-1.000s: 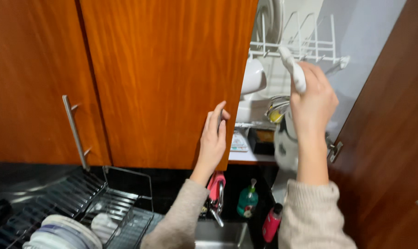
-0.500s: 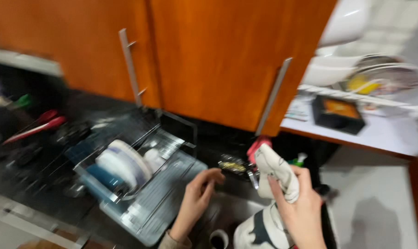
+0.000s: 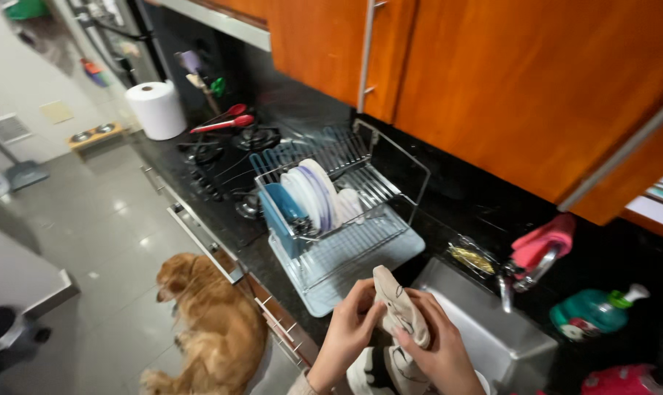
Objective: The person dries a mug and several plates with a cloth, then places them into an overhead cabinet. A dog is visible lying on the kitchen floor nearby.
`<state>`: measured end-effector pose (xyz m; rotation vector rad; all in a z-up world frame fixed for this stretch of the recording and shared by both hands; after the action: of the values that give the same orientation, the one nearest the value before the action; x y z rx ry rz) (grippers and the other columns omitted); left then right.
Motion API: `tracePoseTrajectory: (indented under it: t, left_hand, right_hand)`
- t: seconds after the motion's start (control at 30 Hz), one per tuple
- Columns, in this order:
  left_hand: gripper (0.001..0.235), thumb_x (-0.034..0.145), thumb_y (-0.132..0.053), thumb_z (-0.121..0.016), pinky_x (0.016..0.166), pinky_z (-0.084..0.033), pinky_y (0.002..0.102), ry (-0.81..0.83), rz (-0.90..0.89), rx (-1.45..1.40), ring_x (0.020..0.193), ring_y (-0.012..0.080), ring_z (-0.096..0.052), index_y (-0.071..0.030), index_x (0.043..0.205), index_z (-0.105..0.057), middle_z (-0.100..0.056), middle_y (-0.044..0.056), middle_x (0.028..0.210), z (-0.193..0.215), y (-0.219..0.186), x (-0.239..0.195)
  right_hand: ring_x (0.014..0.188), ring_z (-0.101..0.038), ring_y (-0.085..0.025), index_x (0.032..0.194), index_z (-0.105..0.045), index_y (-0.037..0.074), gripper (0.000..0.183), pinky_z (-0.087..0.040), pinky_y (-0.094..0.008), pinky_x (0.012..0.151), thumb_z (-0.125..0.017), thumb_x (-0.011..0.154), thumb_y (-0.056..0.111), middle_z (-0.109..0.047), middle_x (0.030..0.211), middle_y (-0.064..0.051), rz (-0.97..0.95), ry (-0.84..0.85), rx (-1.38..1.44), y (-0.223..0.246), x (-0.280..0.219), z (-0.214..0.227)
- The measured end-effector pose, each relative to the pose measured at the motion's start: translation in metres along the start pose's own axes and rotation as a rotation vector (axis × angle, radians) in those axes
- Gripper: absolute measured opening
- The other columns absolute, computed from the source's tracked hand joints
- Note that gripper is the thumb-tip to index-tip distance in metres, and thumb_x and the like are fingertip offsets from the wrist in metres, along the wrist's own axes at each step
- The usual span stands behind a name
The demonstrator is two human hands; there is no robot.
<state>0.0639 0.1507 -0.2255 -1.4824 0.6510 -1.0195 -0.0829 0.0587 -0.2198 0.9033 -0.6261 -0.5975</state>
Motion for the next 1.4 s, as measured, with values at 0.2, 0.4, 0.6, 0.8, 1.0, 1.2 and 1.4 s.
tracePoseTrajectory:
  t: [0.2, 0.4, 0.6, 0.8, 1.0, 1.2, 1.4]
  left_hand:
    - [0.016, 0.103, -0.011, -0.055, 0.078, -0.052, 0.025, -0.033, -0.094, -0.044, 0.092, 0.0105, -0.066, -0.009, 0.118, -0.061, -0.068, 0.002, 0.1, 0.026, -0.015, 0.004]
    - [0.023, 0.1, -0.005, -0.059, 0.083, -0.062, 0.027, 0.104, -0.259, 0.241, 0.101, 0.0177, -0.07, -0.007, 0.123, -0.063, -0.07, 0.007, 0.113, 0.055, -0.03, 0.034]
    - [0.021, 0.094, 0.003, -0.068, 0.086, -0.068, 0.025, 0.12, -0.542, 0.428, 0.094, 0.0214, -0.075, -0.005, 0.114, -0.066, -0.073, 0.011, 0.11, 0.13, -0.03, 0.11]
    - [0.02, 0.096, -0.008, -0.067, 0.097, -0.061, 0.035, 0.251, -0.621, 0.779, 0.103, 0.0225, -0.074, -0.007, 0.115, -0.072, -0.076, 0.01, 0.113, 0.19, -0.016, 0.228]
    - [0.011, 0.093, -0.009, -0.068, 0.084, -0.056, 0.04, 0.329, -0.583, 0.853, 0.096, 0.0234, -0.073, -0.01, 0.102, -0.073, -0.076, 0.0, 0.109, 0.216, 0.027, 0.309]
    - [0.017, 0.07, 0.008, -0.06, 0.065, -0.056, 0.036, 0.348, -0.766, 0.906, 0.077, 0.0221, -0.072, -0.009, 0.071, -0.06, -0.07, 0.004, 0.079, 0.238, 0.07, 0.363]
    - [0.018, 0.098, -0.024, -0.058, 0.08, -0.061, 0.054, 0.477, -0.546, 0.932, 0.085, 0.0404, -0.072, -0.028, 0.099, -0.076, -0.078, 0.005, 0.091, 0.246, 0.174, 0.413]
  right_hand:
    - [0.126, -0.064, -0.022, 0.12, -0.07, 0.005, 0.035, -0.045, -0.034, 0.108, -0.065, 0.088, 0.019, -0.065, 0.135, -0.011, 0.293, -0.102, 0.068, 0.014, 0.003, -0.026]
    - [0.073, -0.069, -0.016, 0.089, -0.072, 0.003, 0.022, -0.052, -0.033, 0.072, -0.074, 0.086, 0.025, -0.079, 0.077, -0.011, -0.231, -0.349, 0.028, -0.066, 0.016, -0.024]
    - [0.115, -0.068, -0.018, 0.131, -0.07, 0.01, 0.048, -0.05, -0.032, 0.098, -0.065, 0.088, 0.03, -0.078, 0.12, -0.006, -0.517, -0.367, 0.043, 0.005, 0.05, -0.031]
    - [0.107, -0.07, -0.019, 0.126, -0.064, 0.019, 0.04, -0.049, -0.034, 0.094, -0.059, 0.093, 0.041, -0.078, 0.114, 0.0, -0.612, -0.329, -0.146, 0.033, 0.087, -0.058]
    - [0.04, -0.049, -0.022, 0.14, -0.059, 0.051, 0.074, -0.035, -0.025, 0.071, -0.047, 0.09, -0.003, -0.054, 0.151, -0.007, -0.284, -0.215, -0.495, -0.003, 0.125, -0.092]
    - [0.054, -0.063, -0.019, 0.129, -0.072, 0.031, 0.039, -0.058, -0.039, 0.074, -0.056, 0.096, 0.045, -0.063, 0.138, -0.002, -0.347, -0.318, -0.55, -0.033, 0.195, -0.123]
    - [0.109, -0.072, -0.037, 0.12, -0.075, 0.044, 0.031, -0.059, -0.055, 0.092, -0.055, 0.099, 0.055, -0.067, 0.136, -0.003, -0.462, -0.322, -0.643, -0.059, 0.216, -0.156]
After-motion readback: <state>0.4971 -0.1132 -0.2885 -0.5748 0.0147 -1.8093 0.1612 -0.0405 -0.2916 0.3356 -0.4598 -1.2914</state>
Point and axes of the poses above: each hand's wrist, its own x-axis towards the middle knuckle, its own z-axis out of the back of the hand, y = z × x, the point moved 4 cm from there along x, towards the middle knuckle
